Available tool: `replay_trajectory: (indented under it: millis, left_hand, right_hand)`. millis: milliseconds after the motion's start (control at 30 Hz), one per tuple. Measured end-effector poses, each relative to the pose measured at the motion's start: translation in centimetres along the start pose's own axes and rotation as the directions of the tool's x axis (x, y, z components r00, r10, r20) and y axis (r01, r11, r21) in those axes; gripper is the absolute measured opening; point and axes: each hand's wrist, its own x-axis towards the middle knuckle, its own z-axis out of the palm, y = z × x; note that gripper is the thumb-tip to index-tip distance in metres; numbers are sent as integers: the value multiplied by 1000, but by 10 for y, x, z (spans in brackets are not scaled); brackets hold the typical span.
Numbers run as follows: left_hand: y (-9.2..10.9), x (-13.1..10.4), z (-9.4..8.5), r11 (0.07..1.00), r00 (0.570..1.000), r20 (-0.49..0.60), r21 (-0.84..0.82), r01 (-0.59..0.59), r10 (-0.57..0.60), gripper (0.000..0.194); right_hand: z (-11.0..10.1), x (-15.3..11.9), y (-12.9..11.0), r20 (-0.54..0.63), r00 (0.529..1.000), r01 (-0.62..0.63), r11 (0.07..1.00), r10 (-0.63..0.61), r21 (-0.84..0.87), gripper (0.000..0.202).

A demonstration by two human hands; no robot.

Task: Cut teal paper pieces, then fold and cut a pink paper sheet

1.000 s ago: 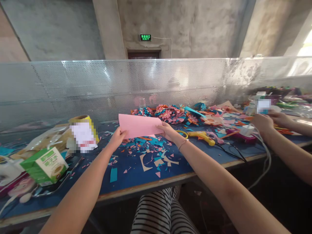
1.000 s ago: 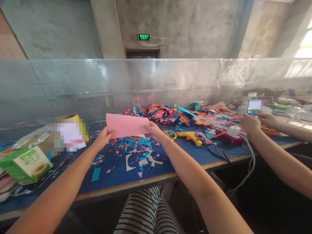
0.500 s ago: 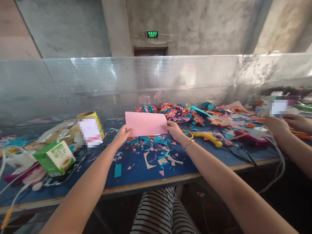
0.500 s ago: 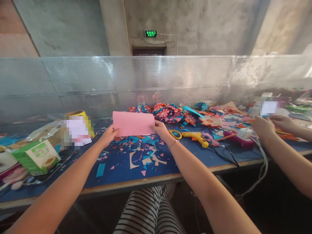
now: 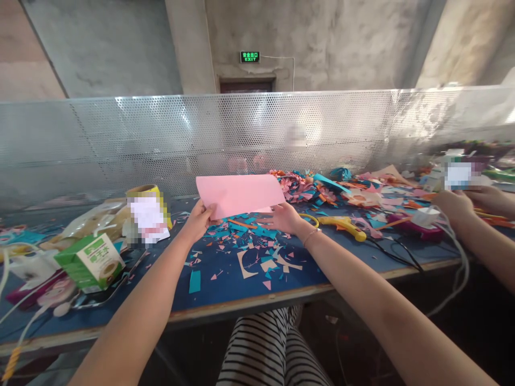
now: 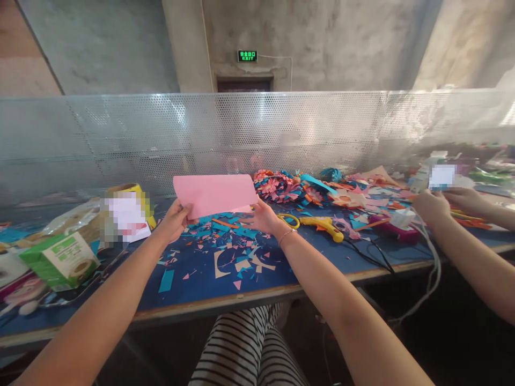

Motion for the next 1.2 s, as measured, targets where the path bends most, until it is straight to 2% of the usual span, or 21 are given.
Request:
replay_trajectory:
  millis: [67, 133, 233, 367, 467, 567, 667, 800, 1033, 1200]
  left_hand:
    - [0, 0, -1, 999, 1000, 5, 28, 25, -25, 47]
    - [-2, 1, -3, 996, 999, -19, 79, 48, -47, 45]
    - [-7, 2, -4, 978, 993, -81, 183, 104, -91, 38]
    - [-10, 2, -2, 922, 976, -130, 326, 208, -175, 31]
    - [-12, 1, -1, 887, 971, -145, 400, 232, -189, 31]
    - [-15, 2, -2, 865, 971, -137, 443, 235, -194, 32]
    - [-19, 3, -4, 862, 971, -119, 449, 237, -206, 32]
    - [-20, 3, -6, 872, 966, -101, 415, 258, -238, 32]
    - [-14, 1, -6, 890, 943, -99, 311, 334, -319, 33]
    - [-17, 1, -8, 899, 945, -74, 294, 326, -319, 31]
  right_hand:
    - [2, -3, -3, 63, 998, 22, 999, -25, 41, 57]
    - [3, -4, -5, 71, 995, 70, 996, -74, 56, 61]
    - [3, -3, -7, 0, 985, 172, 985, -172, 16, 58]
    - [6, 0, -3, -65, 967, 240, 967, -246, -92, 39]
    - [10, 1, 2, -51, 956, 278, 947, -289, -161, 42]
    - [11, 4, 6, -116, 943, 278, 928, -313, -248, 44]
    - [4, 10, 9, -193, 916, 270, 895, -352, -355, 38]
    - [-5, 14, 9, -232, 879, 279, 844, -416, -458, 36]
    - [-9, 17, 8, -242, 850, 308, 815, -467, -490, 42]
    - [-11, 16, 6, -241, 840, 306, 791, -486, -530, 43]
